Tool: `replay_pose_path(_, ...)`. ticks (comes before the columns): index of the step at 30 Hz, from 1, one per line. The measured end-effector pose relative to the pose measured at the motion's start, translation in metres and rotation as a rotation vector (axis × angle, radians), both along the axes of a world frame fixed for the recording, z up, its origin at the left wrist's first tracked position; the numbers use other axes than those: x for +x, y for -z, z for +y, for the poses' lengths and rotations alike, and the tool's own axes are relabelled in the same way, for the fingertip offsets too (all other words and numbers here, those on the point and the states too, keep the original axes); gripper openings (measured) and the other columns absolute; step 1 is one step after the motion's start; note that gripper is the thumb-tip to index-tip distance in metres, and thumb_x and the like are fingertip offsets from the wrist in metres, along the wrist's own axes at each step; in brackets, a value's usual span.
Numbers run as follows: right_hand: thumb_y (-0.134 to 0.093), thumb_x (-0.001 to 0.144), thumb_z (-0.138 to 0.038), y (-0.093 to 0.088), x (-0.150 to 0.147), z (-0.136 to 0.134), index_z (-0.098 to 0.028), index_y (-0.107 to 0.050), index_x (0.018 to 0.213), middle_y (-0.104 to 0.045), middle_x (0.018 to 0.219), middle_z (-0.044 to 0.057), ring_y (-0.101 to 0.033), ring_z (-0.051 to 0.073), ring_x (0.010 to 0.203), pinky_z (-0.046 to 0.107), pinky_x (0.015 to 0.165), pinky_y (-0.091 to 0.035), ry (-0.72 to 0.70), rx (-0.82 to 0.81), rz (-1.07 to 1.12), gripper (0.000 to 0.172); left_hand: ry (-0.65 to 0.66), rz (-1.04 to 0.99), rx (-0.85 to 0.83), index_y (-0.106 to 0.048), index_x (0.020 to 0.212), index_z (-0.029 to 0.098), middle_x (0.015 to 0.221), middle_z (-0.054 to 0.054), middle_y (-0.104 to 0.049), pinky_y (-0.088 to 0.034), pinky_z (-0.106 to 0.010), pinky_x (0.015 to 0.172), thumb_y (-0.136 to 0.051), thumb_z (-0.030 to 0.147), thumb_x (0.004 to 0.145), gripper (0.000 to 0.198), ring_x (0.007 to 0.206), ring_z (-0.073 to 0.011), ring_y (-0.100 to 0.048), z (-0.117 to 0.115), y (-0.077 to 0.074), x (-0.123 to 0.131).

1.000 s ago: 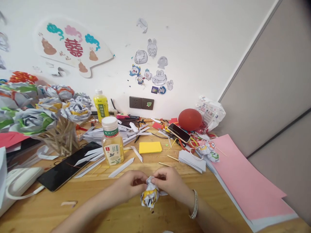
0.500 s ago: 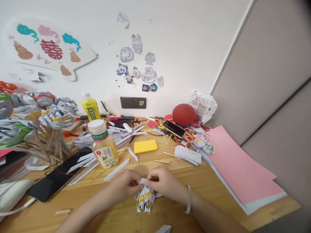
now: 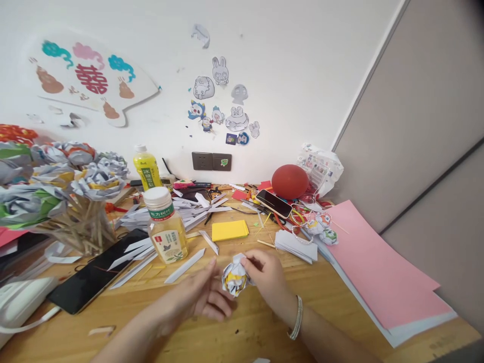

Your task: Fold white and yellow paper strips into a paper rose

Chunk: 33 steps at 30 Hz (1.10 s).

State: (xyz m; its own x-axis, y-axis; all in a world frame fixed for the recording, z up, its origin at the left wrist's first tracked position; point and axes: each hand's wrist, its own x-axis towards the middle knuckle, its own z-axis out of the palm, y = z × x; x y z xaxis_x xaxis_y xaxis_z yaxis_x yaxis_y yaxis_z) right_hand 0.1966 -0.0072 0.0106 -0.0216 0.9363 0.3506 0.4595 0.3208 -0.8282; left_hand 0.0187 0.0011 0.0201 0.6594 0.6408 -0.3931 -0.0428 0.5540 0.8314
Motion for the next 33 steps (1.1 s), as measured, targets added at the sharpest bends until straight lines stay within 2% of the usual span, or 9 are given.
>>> replay_pose_path(4,-0.051,0.083,-0.021,-0.002,-0.001,-0.002,-0.017,-0.067,0.081,-0.067,0.077,0.004,-0.059,0.016,0.071,0.024,0.063,-0.045,-0.031,0.108,-0.057,0.016,0.024,-0.219,-0.150,-0.061,0.089,0.011,0.082,-0.009,-0.064,-0.049,-0.026,0.060,-0.046,0.063,0.078,0.055,0.062,-0.0156,-0.062,-0.010,0.012,0.017)
replay_pose_path(7,-0.049,0.086,-0.021,-0.005,-0.002,-0.005,-0.019,-0.067,0.084,-0.068,0.080,0.004,-0.060,0.017,0.075,0.028,0.069,-0.046,-0.111,0.195,-0.141,0.018,-0.062,-0.303,-0.195,-0.061,0.088,0.011,0.079,-0.007,-0.063,-0.049,-0.023,0.057,-0.052,0.053,0.080,0.043,0.059,-0.0120,-0.059,-0.014,0.014,0.022)
replay_pose_path(11,-0.043,0.092,-0.024,-0.007,0.001,-0.005,-0.021,-0.066,0.094,-0.068,0.086,0.005,-0.058,0.018,0.080,0.032,0.075,-0.046,-0.263,0.327,-0.223,0.023,-0.168,-0.319,-0.169,-0.062,0.086,0.010,0.076,-0.006,-0.063,-0.049,-0.022,0.059,-0.057,0.040,0.082,0.030,0.059,-0.0109,-0.059,-0.014,0.012,0.019)
replay_pose_path(17,-0.037,0.094,-0.033,-0.009,0.008,-0.005,-0.020,-0.059,0.110,-0.065,0.100,0.008,-0.057,0.019,0.090,0.036,0.083,-0.044,-0.440,0.460,-0.306,0.030,-0.170,-0.339,-0.183,-0.061,0.085,0.011,0.071,-0.005,-0.063,-0.048,-0.021,0.051,-0.059,0.044,0.079,0.033,0.055,-0.0113,-0.057,-0.014,0.009,0.018)
replay_pose_path(24,-0.038,0.094,-0.033,-0.012,0.009,-0.005,-0.021,-0.058,0.109,-0.064,0.103,0.007,-0.055,0.018,0.090,0.034,0.079,-0.044,-0.523,0.457,-0.306,0.028,-0.233,-0.267,-0.075,-0.061,0.088,0.013,0.067,-0.002,-0.060,-0.046,-0.019,0.048,-0.069,0.042,0.071,0.034,0.053,-0.0096,-0.056,-0.019,0.000,0.019)
replay_pose_path(29,-0.040,0.093,-0.033,-0.014,0.009,-0.007,-0.023,-0.057,0.112,-0.064,0.105,0.006,-0.055,0.017,0.096,0.034,0.085,-0.042,-0.472,0.402,-0.195,0.027,-0.268,-0.227,0.001,-0.061,0.095,0.013,0.065,-0.001,-0.060,-0.045,-0.020,0.046,-0.069,0.045,0.070,0.041,0.051,-0.0101,-0.055,-0.021,-0.003,0.018)
replay_pose_path(33,-0.042,0.092,-0.030,-0.014,0.010,-0.009,-0.023,-0.055,0.117,-0.061,0.111,0.007,-0.053,0.019,0.098,0.036,0.084,-0.042,-0.500,0.436,-0.306,0.029,-0.247,-0.239,0.003,-0.061,0.090,0.014,0.063,-0.001,-0.059,-0.044,-0.019,0.046,-0.067,0.048,0.072,0.039,0.052,-0.0106,-0.055,-0.022,0.000,0.019)
